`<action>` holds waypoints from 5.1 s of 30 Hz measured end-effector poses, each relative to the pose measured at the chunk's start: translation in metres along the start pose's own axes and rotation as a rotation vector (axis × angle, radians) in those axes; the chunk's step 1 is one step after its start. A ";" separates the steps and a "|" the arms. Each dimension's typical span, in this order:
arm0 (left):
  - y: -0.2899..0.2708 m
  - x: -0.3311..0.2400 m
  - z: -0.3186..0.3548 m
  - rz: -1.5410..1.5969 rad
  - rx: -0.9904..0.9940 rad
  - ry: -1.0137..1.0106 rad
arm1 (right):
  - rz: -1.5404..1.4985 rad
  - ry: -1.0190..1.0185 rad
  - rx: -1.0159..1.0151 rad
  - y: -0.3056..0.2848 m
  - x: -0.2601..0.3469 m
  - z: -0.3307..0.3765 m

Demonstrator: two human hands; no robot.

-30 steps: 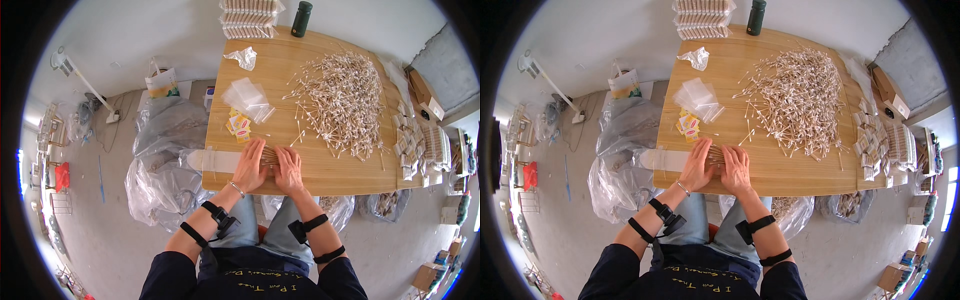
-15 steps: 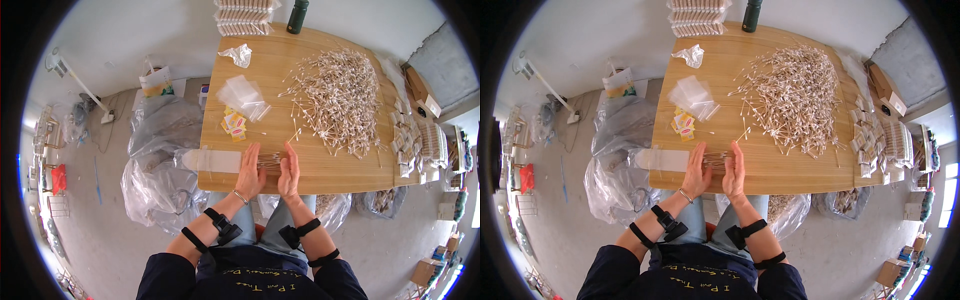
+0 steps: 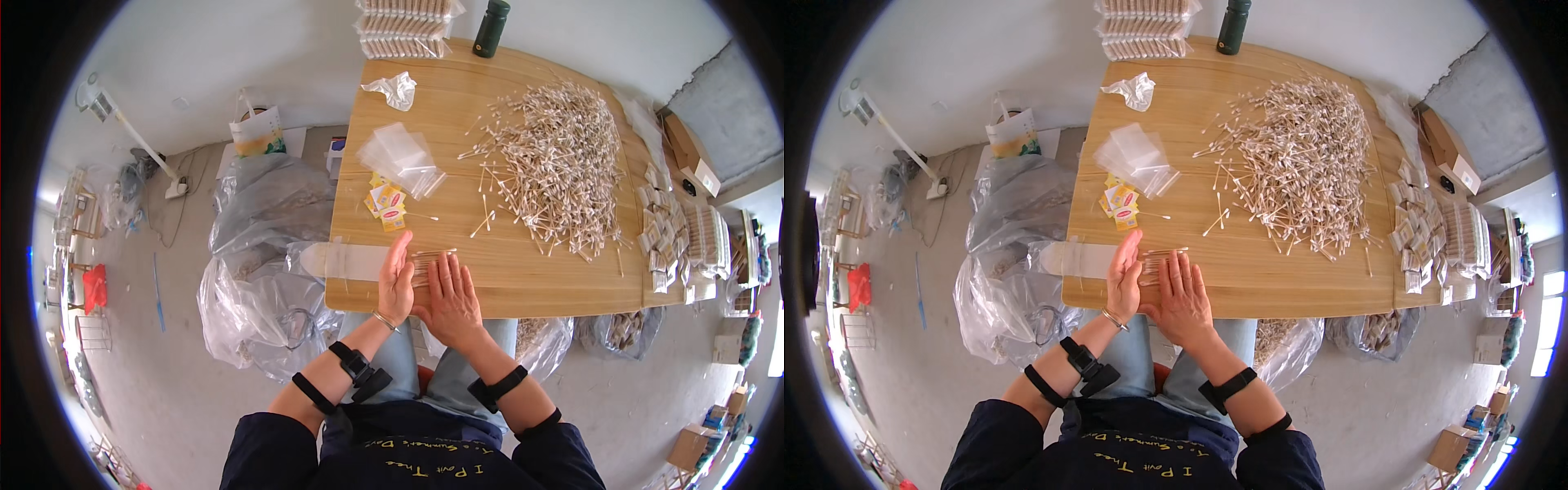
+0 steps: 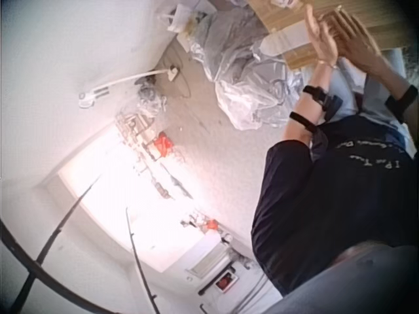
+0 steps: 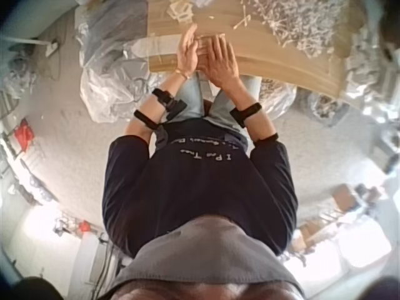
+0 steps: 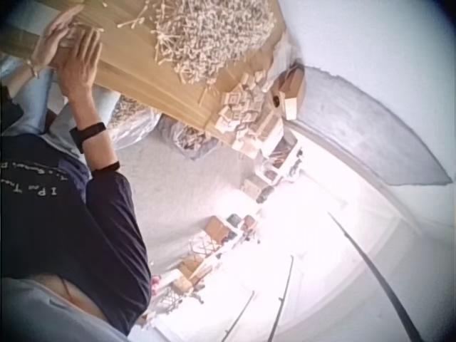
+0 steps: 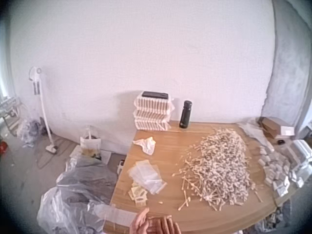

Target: Packaging cotton swabs into small plastic bags.

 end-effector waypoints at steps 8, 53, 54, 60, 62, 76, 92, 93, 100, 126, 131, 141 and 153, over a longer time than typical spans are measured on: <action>-0.001 -0.001 0.000 -0.018 -0.039 -0.040 | 0.136 0.008 -0.085 0.001 0.002 -0.015; -0.006 0.011 -0.003 -0.008 -0.087 -0.043 | -1.257 0.190 -0.151 -0.008 -0.022 -0.048; -0.005 0.011 -0.003 -0.021 -0.068 -0.052 | -1.256 0.162 -0.159 -0.008 -0.018 -0.045; -0.004 0.012 -0.005 0.078 -0.094 -0.050 | -1.434 0.184 -0.242 -0.015 -0.029 -0.048; -0.006 0.011 -0.006 0.106 -0.119 -0.054 | -1.382 0.194 -0.253 -0.018 -0.027 -0.049; -0.016 0.009 -0.012 -0.056 -0.084 -0.016 | -0.941 0.058 -0.169 -0.012 -0.010 -0.052; -0.011 0.006 -0.011 0.033 -0.066 -0.100 | -0.709 0.068 -0.138 -0.008 -0.029 -0.034; -0.011 0.003 -0.013 -0.009 -0.029 -0.074 | -0.268 -0.008 -0.126 -0.004 -0.015 -0.032; -0.003 0.005 -0.013 0.007 0.070 -0.120 | 0.000 -0.056 -0.072 0.000 0.008 -0.022; 0.012 -0.050 0.034 -1.106 0.852 0.124 | 0.123 -0.033 -0.037 0.012 0.008 -0.023; 0.012 -0.048 0.034 -1.096 0.839 0.089 | 0.156 -0.040 -0.052 0.012 0.007 -0.023; 0.013 -0.043 0.032 -1.121 0.861 0.097 | 0.038 -0.058 -0.062 0.009 0.008 -0.022; 0.016 -0.041 0.022 -1.089 0.869 -0.004 | 0.051 -0.058 -0.100 0.007 0.009 -0.021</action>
Point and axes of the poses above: each hand's wrist, its own z-axis away from the middle knuckle, its own y-axis out of the palm, x = y × z, the point moved 7 cm from there along -z, towards the middle knuckle, and after that the axes turned 15 degrees about y, right-handed, at the moved point
